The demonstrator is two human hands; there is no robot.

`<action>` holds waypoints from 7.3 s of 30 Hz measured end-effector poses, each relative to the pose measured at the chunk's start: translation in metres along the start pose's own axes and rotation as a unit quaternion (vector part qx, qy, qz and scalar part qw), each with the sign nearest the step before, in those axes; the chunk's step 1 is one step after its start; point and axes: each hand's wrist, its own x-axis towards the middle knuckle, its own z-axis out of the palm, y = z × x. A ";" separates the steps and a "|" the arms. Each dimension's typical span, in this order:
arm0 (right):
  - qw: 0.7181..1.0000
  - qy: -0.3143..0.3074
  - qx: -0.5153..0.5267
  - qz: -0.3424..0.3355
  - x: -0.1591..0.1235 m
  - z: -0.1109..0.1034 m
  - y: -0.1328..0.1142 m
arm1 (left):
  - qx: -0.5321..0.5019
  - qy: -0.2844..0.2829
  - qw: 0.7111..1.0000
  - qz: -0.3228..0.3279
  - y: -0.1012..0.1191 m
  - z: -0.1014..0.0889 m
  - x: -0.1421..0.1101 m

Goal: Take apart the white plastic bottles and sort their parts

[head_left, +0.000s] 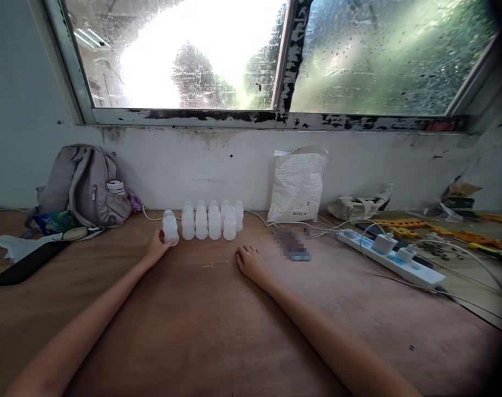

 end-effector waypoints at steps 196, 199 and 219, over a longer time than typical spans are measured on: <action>0.819 -0.236 0.522 -0.043 0.041 -0.063 -0.036 | -0.339 -0.331 0.876 -0.095 0.090 0.077 -0.097; 0.819 -0.245 0.517 -0.039 0.042 -0.063 -0.031 | -0.344 -0.326 0.875 -0.102 0.089 0.078 -0.096; 0.701 -0.212 0.678 -0.059 0.041 -0.083 -0.035 | -0.483 -0.504 0.695 -0.173 0.091 0.065 -0.090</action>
